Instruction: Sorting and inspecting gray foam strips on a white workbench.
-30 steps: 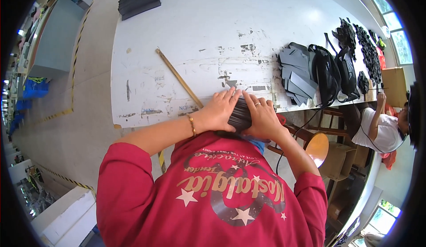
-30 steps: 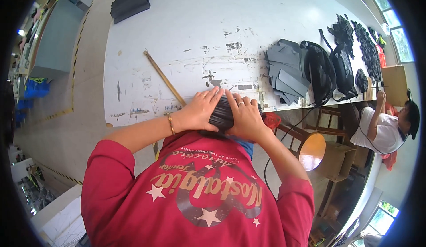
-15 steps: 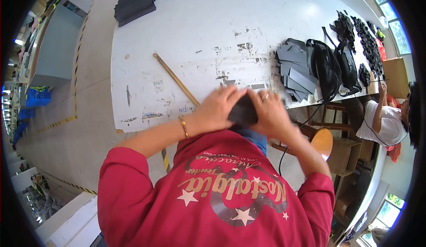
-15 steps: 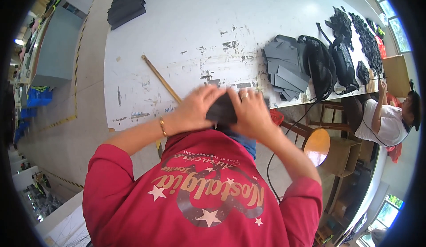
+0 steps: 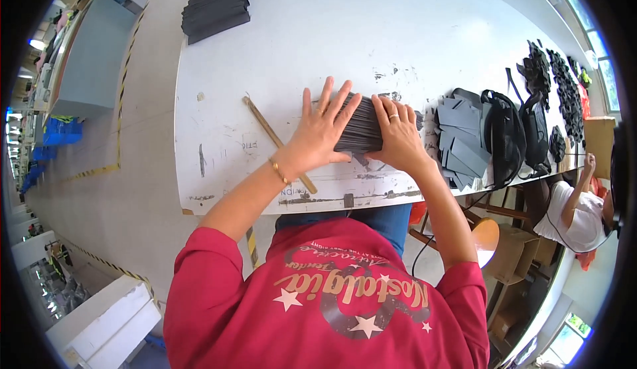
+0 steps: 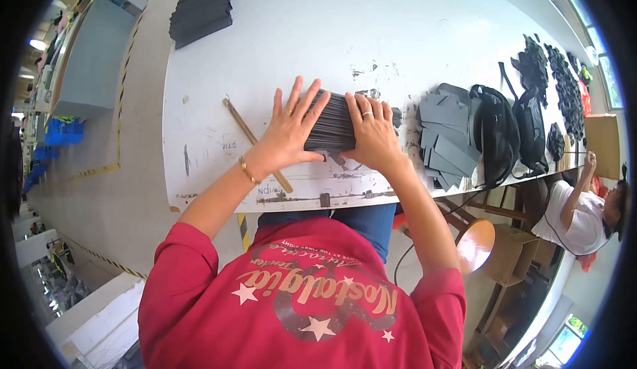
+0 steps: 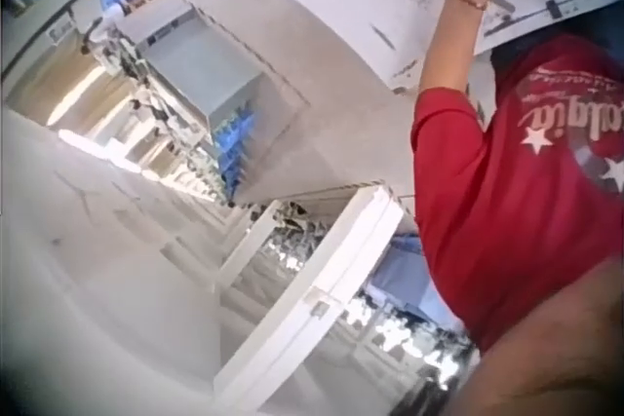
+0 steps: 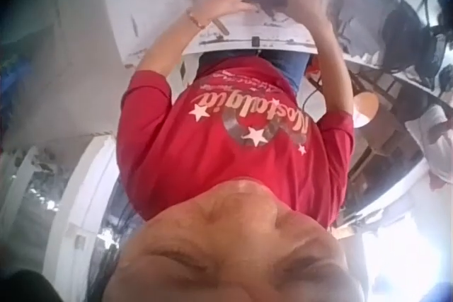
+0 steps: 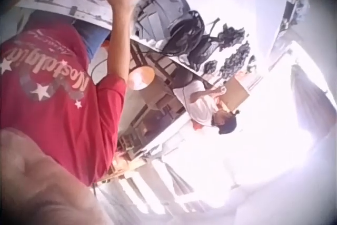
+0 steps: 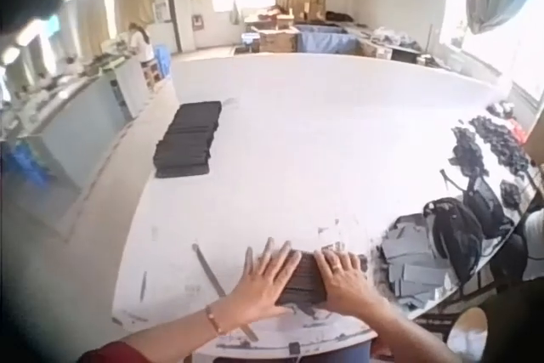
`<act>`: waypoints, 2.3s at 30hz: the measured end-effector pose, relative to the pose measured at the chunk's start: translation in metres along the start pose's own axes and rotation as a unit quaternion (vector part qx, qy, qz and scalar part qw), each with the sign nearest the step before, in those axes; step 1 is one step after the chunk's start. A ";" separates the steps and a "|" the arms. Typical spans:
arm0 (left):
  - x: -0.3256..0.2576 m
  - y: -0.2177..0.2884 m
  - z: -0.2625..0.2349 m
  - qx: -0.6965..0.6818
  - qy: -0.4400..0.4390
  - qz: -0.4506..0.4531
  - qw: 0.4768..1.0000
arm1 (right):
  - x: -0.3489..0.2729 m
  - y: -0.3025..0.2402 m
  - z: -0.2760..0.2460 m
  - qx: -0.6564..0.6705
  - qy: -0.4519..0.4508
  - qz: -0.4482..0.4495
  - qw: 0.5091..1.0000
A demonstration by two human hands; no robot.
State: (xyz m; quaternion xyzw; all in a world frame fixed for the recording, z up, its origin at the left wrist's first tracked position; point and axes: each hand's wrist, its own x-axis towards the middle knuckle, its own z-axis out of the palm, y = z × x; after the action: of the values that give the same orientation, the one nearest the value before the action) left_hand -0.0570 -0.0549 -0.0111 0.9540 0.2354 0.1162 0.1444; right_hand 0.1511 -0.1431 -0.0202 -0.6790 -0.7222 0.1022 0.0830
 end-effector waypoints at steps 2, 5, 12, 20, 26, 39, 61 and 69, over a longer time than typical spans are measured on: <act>-0.010 0.023 0.017 0.010 0.006 0.017 1.000 | 0.007 0.002 0.003 0.000 0.003 -0.006 1.000; -0.018 0.056 0.053 0.022 0.031 0.026 0.999 | 0.003 0.002 0.001 0.002 -0.017 -0.001 1.000; -0.030 0.060 0.075 0.118 0.082 0.021 0.989 | 0.021 0.029 -0.035 0.233 -0.120 0.025 0.965; -0.027 0.054 0.071 0.023 0.053 0.002 0.998 | 0.019 -0.001 0.022 -0.008 0.116 0.064 0.991; -0.013 0.050 0.060 0.079 0.030 0.009 0.996 | 0.026 0.002 0.021 -0.004 0.113 0.099 0.989; 0.003 0.042 0.047 0.025 0.014 -0.014 0.999 | 0.047 0.050 -0.020 0.275 -0.072 0.086 0.955; 0.008 0.038 0.050 -0.010 0.054 -0.019 0.998 | 0.046 0.050 -0.017 0.256 -0.034 0.035 0.965; 0.006 0.037 0.050 -0.040 0.051 -0.018 0.998 | 0.046 0.049 -0.010 0.240 0.014 0.015 0.970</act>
State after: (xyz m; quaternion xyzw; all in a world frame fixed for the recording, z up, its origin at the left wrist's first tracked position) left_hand -0.0223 -0.0944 -0.0443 0.9360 0.2548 0.1710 0.1724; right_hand 0.1977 -0.0937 -0.0241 -0.6513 -0.6650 0.2647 0.2520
